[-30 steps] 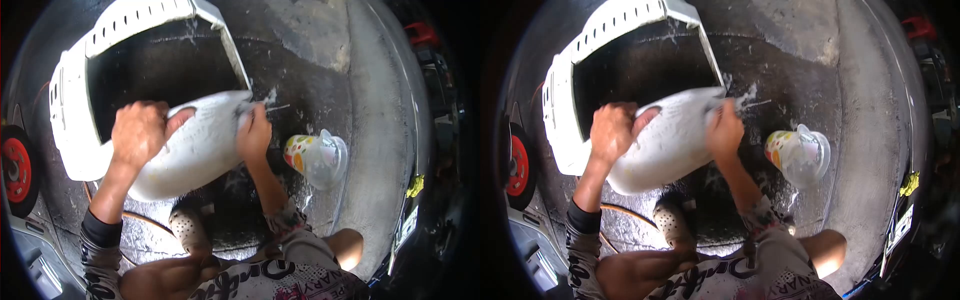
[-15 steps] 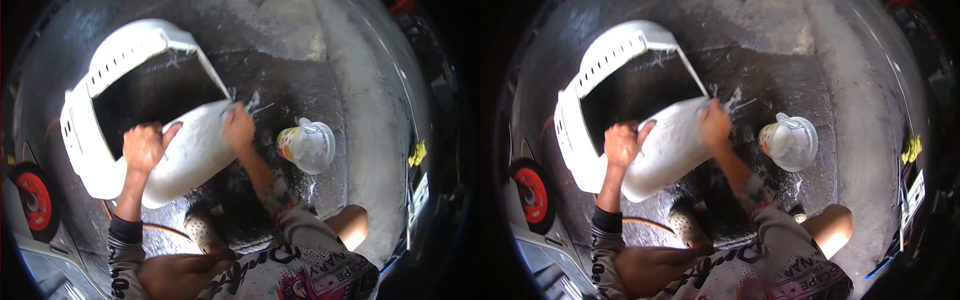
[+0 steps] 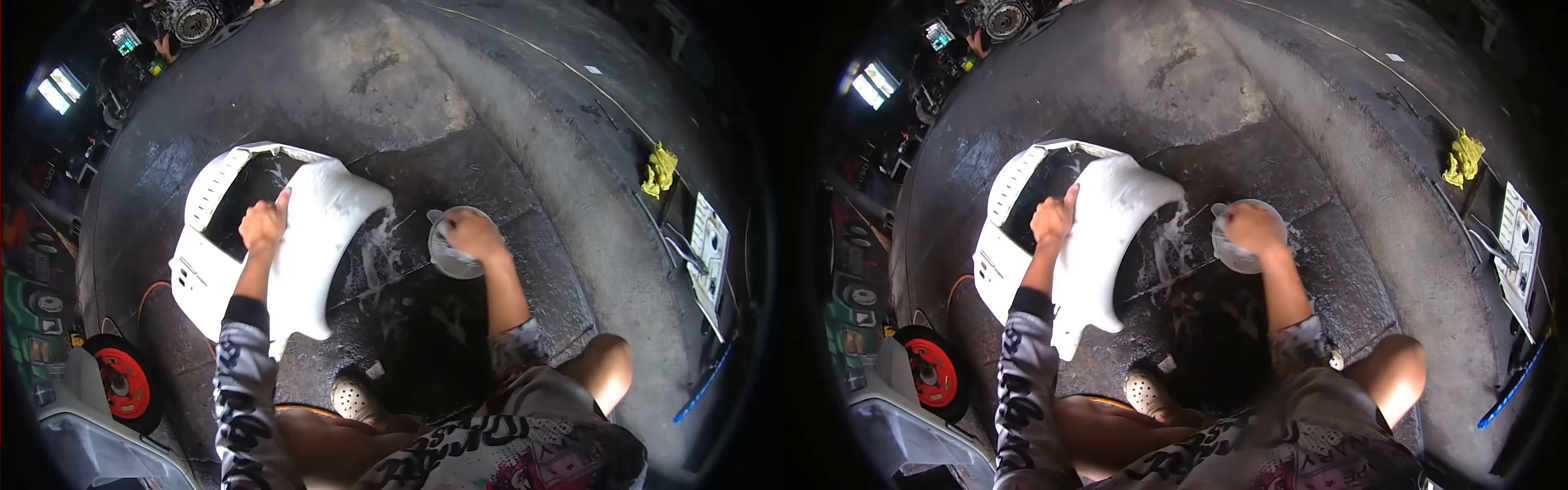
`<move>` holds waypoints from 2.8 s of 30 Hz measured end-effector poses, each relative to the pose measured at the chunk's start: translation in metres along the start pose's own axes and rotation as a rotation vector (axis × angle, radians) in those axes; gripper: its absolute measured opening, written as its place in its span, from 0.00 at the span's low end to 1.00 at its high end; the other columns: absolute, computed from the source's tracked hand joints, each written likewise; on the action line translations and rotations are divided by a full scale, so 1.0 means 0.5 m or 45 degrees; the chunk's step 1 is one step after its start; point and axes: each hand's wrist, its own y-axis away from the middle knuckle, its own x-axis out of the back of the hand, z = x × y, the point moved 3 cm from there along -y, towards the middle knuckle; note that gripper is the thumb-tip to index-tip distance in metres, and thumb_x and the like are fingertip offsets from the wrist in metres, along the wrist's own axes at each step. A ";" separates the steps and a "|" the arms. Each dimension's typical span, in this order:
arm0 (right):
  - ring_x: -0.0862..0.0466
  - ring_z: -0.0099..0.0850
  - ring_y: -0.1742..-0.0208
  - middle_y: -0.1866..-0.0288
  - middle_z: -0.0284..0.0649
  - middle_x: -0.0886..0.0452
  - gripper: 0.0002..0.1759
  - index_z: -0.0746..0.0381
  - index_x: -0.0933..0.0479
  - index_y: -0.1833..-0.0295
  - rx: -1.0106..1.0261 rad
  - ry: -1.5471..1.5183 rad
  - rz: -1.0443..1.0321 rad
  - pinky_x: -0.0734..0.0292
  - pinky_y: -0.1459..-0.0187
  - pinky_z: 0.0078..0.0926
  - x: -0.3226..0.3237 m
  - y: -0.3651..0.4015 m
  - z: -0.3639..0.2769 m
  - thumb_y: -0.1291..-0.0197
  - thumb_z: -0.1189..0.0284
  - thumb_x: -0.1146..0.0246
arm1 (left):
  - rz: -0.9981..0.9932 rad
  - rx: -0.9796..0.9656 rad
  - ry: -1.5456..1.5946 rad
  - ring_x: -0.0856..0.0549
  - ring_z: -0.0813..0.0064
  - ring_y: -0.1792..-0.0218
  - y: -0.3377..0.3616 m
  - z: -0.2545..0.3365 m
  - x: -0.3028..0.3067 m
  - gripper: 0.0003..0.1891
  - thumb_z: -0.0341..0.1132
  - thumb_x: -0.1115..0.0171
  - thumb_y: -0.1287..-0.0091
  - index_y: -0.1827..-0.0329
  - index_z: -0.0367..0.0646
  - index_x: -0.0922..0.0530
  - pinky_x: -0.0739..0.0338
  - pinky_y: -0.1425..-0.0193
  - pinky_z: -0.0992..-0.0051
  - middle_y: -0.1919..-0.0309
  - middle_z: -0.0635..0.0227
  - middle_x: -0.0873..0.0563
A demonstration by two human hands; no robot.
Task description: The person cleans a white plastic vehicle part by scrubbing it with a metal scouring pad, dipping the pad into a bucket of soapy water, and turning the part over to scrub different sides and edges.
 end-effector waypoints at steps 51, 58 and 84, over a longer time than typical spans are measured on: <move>0.21 0.57 0.53 0.54 0.59 0.22 0.18 0.69 0.24 0.47 0.643 0.212 0.475 0.26 0.49 0.50 -0.248 -0.292 -0.392 0.43 0.72 0.37 | 0.205 -0.748 0.486 0.21 0.56 0.47 0.150 -0.100 -0.019 0.21 0.41 0.36 0.55 0.60 0.35 0.18 0.36 0.26 0.61 0.59 0.52 0.17; 0.15 0.49 0.64 0.62 0.52 0.17 0.07 0.65 0.21 0.61 0.476 -0.074 0.176 0.20 0.61 0.41 -0.201 -0.374 -0.389 0.47 0.76 0.38 | 0.208 -0.731 0.514 0.22 0.54 0.47 0.163 -0.100 -0.037 0.22 0.35 0.35 0.61 0.60 0.34 0.20 0.32 0.31 0.60 0.60 0.53 0.19; 0.14 0.52 0.69 0.71 0.51 0.17 0.14 0.62 0.27 0.58 0.930 0.198 0.530 0.19 0.69 0.47 -0.288 -0.175 -0.376 0.43 0.65 0.34 | 0.242 -0.688 0.434 0.19 0.56 0.47 0.163 -0.088 -0.040 0.18 0.34 0.35 0.54 0.60 0.34 0.18 0.32 0.29 0.62 0.58 0.53 0.16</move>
